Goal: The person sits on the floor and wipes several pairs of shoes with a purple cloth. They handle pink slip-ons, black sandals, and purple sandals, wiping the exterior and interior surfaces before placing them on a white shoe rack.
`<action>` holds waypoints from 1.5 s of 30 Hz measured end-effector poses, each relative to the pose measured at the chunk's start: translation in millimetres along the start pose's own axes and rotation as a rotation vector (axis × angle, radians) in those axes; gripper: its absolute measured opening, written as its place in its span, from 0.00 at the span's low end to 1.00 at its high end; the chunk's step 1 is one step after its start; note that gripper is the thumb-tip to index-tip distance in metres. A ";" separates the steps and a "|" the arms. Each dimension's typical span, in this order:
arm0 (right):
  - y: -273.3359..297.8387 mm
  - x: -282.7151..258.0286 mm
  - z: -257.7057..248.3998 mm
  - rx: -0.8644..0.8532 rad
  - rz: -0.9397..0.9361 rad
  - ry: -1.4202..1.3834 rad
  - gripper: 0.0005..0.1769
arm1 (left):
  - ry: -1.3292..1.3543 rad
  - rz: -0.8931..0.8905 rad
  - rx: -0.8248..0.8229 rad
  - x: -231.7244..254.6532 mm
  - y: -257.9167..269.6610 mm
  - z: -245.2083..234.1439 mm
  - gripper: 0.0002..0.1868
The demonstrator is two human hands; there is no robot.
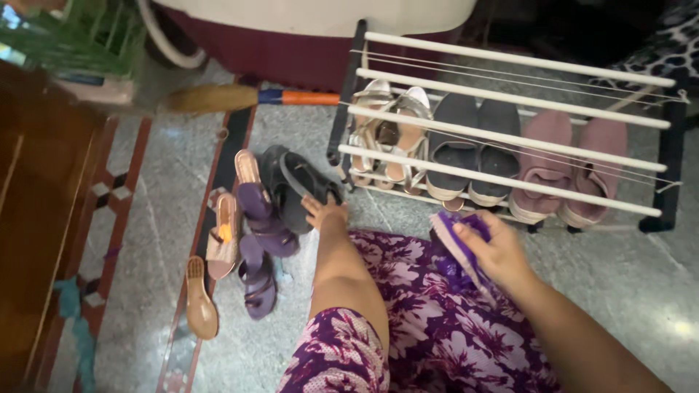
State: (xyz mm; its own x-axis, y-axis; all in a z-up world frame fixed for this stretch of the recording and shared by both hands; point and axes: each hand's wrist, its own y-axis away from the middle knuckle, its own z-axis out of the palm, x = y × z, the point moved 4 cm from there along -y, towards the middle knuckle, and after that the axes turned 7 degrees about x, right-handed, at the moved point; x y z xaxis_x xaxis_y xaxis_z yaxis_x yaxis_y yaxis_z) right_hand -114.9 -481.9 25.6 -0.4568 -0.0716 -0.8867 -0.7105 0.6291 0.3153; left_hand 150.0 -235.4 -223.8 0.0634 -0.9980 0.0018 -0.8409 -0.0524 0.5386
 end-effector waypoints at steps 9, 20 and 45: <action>3.7 -20.0 4.6 -0.069 -0.108 0.363 0.23 | 0.459 -0.014 0.454 -20.7 -24.2 -3.3 0.35; 31.1 -49.1 -109.2 -0.244 0.221 1.187 0.36 | 0.656 -0.070 0.810 -53.3 11.7 -83.1 0.35; 99.3 69.3 -269.5 0.385 0.190 1.109 0.28 | 1.163 1.326 0.521 -42.1 390.6 -233.4 0.37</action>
State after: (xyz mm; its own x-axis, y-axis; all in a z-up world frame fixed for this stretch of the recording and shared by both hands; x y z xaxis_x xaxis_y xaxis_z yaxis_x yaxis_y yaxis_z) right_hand -361.4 -633.0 86.5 -0.8862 -0.4632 -0.0002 -0.4599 0.8799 0.1196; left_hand -55.7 -205.6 183.2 -0.5971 0.1276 0.7920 -0.6887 0.4246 -0.5876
